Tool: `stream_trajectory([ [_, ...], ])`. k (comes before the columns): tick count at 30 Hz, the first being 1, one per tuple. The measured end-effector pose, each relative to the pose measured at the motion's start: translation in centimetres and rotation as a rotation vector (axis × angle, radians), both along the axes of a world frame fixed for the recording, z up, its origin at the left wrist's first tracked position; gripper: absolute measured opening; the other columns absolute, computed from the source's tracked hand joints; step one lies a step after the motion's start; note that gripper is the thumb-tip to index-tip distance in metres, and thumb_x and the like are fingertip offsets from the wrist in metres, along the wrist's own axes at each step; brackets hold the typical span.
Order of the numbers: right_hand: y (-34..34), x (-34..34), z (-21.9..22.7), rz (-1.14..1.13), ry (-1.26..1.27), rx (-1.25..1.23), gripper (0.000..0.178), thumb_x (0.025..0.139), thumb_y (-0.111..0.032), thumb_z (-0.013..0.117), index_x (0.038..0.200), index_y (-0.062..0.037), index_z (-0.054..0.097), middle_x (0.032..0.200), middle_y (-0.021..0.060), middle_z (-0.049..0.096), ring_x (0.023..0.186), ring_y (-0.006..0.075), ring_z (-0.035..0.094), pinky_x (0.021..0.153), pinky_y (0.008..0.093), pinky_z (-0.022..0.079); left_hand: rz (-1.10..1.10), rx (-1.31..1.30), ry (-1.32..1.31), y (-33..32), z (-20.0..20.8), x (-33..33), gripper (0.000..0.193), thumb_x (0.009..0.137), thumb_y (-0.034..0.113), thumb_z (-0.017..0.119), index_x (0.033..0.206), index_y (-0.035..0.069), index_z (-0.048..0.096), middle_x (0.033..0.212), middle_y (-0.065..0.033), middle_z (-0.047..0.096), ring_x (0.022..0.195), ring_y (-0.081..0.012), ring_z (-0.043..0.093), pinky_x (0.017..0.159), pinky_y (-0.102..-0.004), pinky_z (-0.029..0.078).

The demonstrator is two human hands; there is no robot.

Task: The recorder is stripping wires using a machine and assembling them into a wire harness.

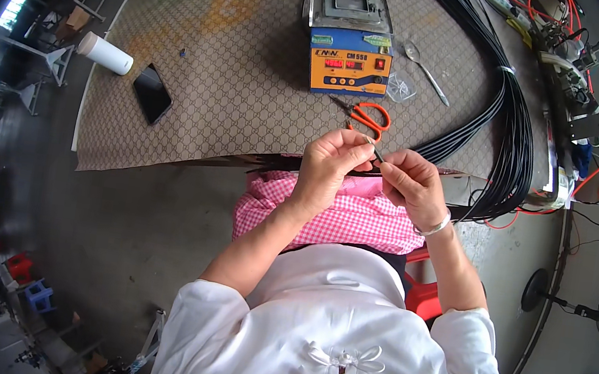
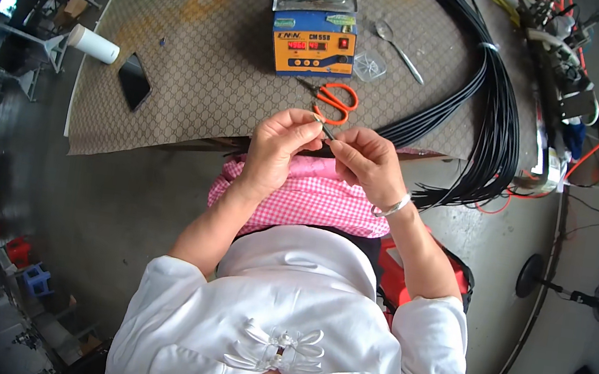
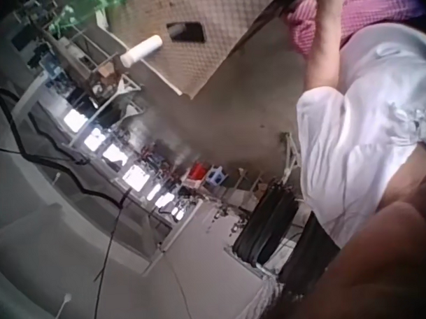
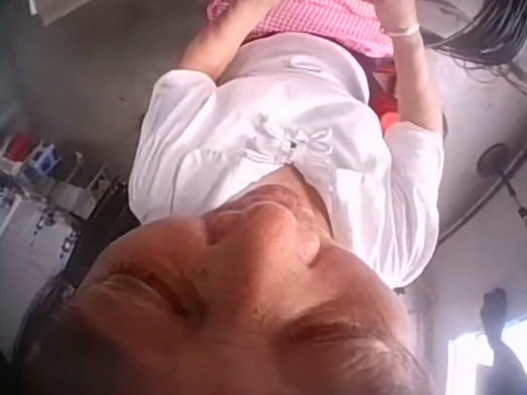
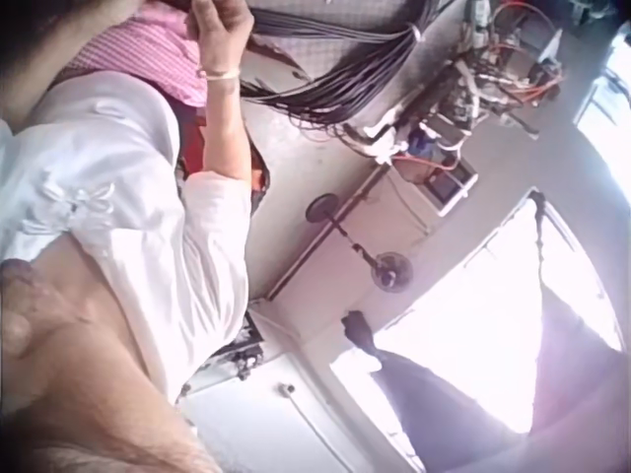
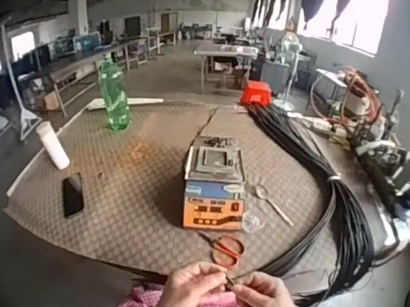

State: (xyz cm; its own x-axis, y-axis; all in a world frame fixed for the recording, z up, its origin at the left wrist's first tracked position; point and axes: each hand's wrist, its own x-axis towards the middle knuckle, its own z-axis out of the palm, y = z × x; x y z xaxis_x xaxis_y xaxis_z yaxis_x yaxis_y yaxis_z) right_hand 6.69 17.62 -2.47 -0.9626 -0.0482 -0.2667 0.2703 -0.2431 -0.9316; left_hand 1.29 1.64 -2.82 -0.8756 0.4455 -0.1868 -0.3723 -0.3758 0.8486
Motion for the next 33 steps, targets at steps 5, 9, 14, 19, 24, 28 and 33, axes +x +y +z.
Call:
stream_trajectory([
  [5,0.2,0.1,-0.6,-0.032,0.098,0.064,0.01,0.085,-0.011,0.057,0.087,-0.0014,0.056,0.062,-0.0004,0.052,0.049,0.0038,0.043,0.041,0.0165,0.031,0.009,-0.055,0.102,0.0,0.5,0.0,0.011,0.081,0.009,0.059,0.086,0.0,0.06,0.076,-0.0038,0.06,0.066,-0.0073,0.055,0.063,-0.0196,0.046],
  [9,0.4,-0.1,-0.3,0.012,-0.024,-0.271,0.01,0.083,-0.01,0.058,0.087,-0.0004,0.058,0.069,0.0022,0.055,0.052,0.0059,0.046,0.043,0.0173,0.033,-0.056,0.297,-0.103,0.2,-0.4,-0.3,0.009,0.081,0.008,0.058,0.086,0.001,0.061,0.075,-0.0033,0.059,0.064,-0.0074,0.05,0.063,-0.0204,0.043],
  [14,0.8,-0.6,-0.8,0.113,-0.106,-0.567,0.012,0.084,-0.011,0.056,0.087,-0.0001,0.059,0.072,0.0041,0.057,0.051,0.0079,0.043,0.043,0.018,0.031,-0.117,0.483,-0.24,1.0,-0.4,0.0,0.009,0.081,0.01,0.058,0.087,0.004,0.061,0.073,-0.002,0.057,0.063,-0.0074,0.048,0.063,-0.0205,0.042],
  [19,1.1,-0.7,-0.8,0.224,-0.166,-0.654,0.013,0.085,-0.012,0.055,0.085,0.0,0.06,0.07,0.0034,0.057,0.05,0.0083,0.043,0.042,0.0185,0.031,-0.261,0.51,-0.298,0.7,-1.0,-0.2,0.009,0.083,0.014,0.058,0.084,0.006,0.061,0.072,-0.0011,0.057,0.063,-0.0062,0.047,0.059,-0.0204,0.04],
  [24,0.4,-0.6,-0.4,0.042,-0.072,-0.465,0.008,0.081,-0.008,0.059,0.081,-0.0004,0.06,0.066,0.0032,0.057,0.049,0.0084,0.047,0.041,0.0188,0.033,-0.173,0.41,-0.262,0.4,-0.5,-0.1,0.011,0.083,0.014,0.058,0.087,0.004,0.059,0.075,-0.0023,0.058,0.063,-0.007,0.05,0.059,-0.0188,0.041],
  [28,0.5,-0.6,-0.5,-0.055,0.041,-0.145,0.005,0.077,-0.004,0.064,0.078,-0.0011,0.06,0.063,0.0015,0.056,0.049,0.006,0.049,0.041,0.0172,0.034,-0.03,0.122,-0.067,-0.2,0.4,0.0,0.012,0.082,0.01,0.06,0.09,0.001,0.059,0.078,-0.0029,0.06,0.067,-0.0063,0.054,0.062,-0.0178,0.045],
  [33,-0.2,-0.5,-0.1,-0.069,0.11,0.046,0.006,0.077,-0.002,0.064,0.076,-0.0007,0.059,0.061,-0.0005,0.054,0.049,0.0036,0.048,0.041,0.0163,0.035,0.003,-0.028,0.086,-0.5,0.8,-0.1,0.01,0.081,0.007,0.059,0.088,0.0,0.059,0.075,-0.0048,0.061,0.067,-0.0083,0.057,0.064,-0.0196,0.047],
])
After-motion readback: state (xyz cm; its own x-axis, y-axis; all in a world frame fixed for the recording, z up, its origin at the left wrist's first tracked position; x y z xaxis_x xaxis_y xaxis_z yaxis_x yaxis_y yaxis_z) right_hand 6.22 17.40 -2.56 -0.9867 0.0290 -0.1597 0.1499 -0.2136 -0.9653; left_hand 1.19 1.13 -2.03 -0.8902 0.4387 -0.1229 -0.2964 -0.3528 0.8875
